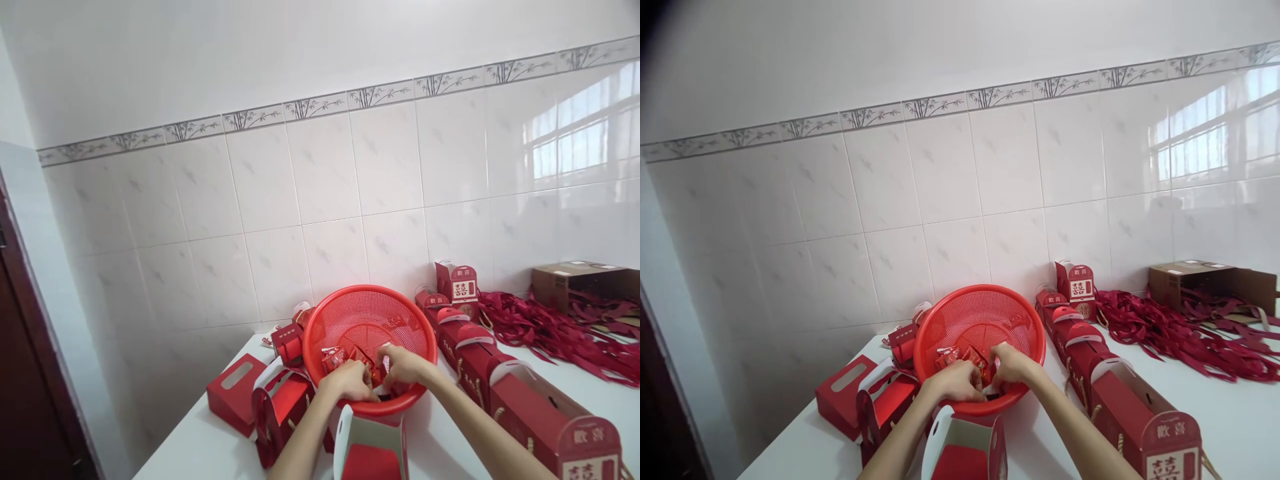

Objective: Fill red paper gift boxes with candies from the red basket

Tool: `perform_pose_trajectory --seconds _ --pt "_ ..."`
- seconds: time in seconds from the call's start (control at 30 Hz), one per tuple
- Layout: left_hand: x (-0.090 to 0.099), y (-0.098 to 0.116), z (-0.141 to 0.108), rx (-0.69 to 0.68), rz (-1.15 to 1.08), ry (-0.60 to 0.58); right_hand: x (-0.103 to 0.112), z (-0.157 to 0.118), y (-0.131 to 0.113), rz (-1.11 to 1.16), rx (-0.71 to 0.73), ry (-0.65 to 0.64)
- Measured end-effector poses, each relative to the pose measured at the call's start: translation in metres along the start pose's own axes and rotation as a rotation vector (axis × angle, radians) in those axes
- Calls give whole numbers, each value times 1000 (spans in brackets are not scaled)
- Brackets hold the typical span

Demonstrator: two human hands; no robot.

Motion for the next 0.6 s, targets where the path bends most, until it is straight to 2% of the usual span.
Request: perform_pose_trajectory --seconds 0.33,0.6 --pt "0 3 -2 -12 3 -96 -4 13 9 224 -83 31" --pt "1 7 0 -24 5 -161 5 18 17 434 -89 241"
Point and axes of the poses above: each hand's wrist, its own z-axis towards the middle knuckle, its own x-axis out of the back of the hand, y = z × x, the point moved 1 cm from there along z, towards the middle knuckle, and after that the axes turned 10 degrees about -z, right-handed, at the moved point
